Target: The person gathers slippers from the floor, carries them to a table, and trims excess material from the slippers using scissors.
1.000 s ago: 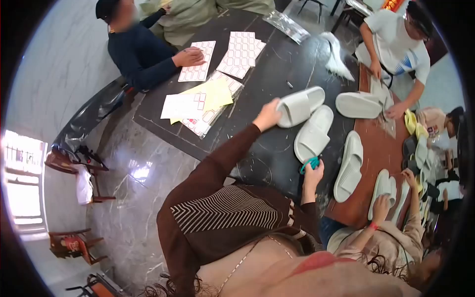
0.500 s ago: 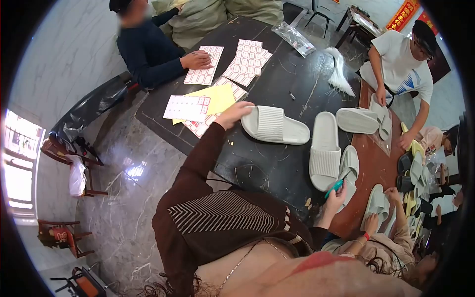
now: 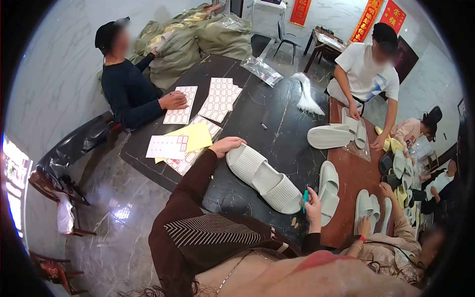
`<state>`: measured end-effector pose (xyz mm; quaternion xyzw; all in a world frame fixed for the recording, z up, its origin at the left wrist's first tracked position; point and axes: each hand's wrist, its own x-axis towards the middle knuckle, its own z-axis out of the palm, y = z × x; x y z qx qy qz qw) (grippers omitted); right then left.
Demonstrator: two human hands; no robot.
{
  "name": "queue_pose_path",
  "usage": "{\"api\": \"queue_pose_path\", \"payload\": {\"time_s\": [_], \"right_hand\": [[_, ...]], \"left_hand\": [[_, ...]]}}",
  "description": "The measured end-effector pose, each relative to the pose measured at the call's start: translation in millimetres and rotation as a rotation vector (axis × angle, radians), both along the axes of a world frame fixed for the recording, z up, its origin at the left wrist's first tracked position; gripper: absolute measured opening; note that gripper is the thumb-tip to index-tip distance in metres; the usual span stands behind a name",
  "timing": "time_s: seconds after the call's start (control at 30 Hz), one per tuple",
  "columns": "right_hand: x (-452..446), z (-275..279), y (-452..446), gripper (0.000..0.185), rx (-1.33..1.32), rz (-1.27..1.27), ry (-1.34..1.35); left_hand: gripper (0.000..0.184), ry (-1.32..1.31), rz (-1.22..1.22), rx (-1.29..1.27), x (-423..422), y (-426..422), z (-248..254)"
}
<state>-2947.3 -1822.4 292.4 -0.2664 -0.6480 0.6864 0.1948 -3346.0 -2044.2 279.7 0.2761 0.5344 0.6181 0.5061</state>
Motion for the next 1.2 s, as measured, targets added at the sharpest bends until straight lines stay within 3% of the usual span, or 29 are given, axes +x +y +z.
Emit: {"api": "queue_pose_path", "payload": {"time_s": [0.23,0.53,0.63,0.7,0.77,0.9,1.13,1.2], "right_hand": [[1.4,-25.6,-24.4,0.058,-0.159,-0.061,0.021],[16.6,6.7,-35.2,0.07,-0.293,-0.112,0.093],[18.1,1.7,-28.0,0.057,-0.282,-0.173,0.134],[14.1,5.8,-33.0,0.047,-0.277,-0.215,0.185],[11.7,3.6,-37.1,0.048,-0.287,-0.404,0.118],[22.7,1.6,-63.5,0.054,-0.373,-0.449,0.092],[17.9,-5.1,-97.5,0.055,-0.332,-0.34,-0.011],[15.1,-8.5,-101.5,0.055,-0.29,-0.327,-0.035]], "left_hand": [[0.027,-0.087,0.144,-0.023,29.1,13.6,-15.3],[0.028,-0.105,0.208,-0.042,49.2,10.3,-13.6],[0.028,-0.043,0.172,-0.096,48.8,0.9,-10.5],[0.028,-0.087,0.202,0.044,37.4,-10.0,-23.9],[0.028,-0.194,0.35,0.072,29.1,-20.5,-24.2],[0.029,-0.299,0.627,0.117,7.1,-15.9,-40.2],[0.034,-0.316,0.484,0.407,56.1,89.4,23.8],[0.039,-0.236,0.371,0.372,87.6,126.3,39.8]]}}
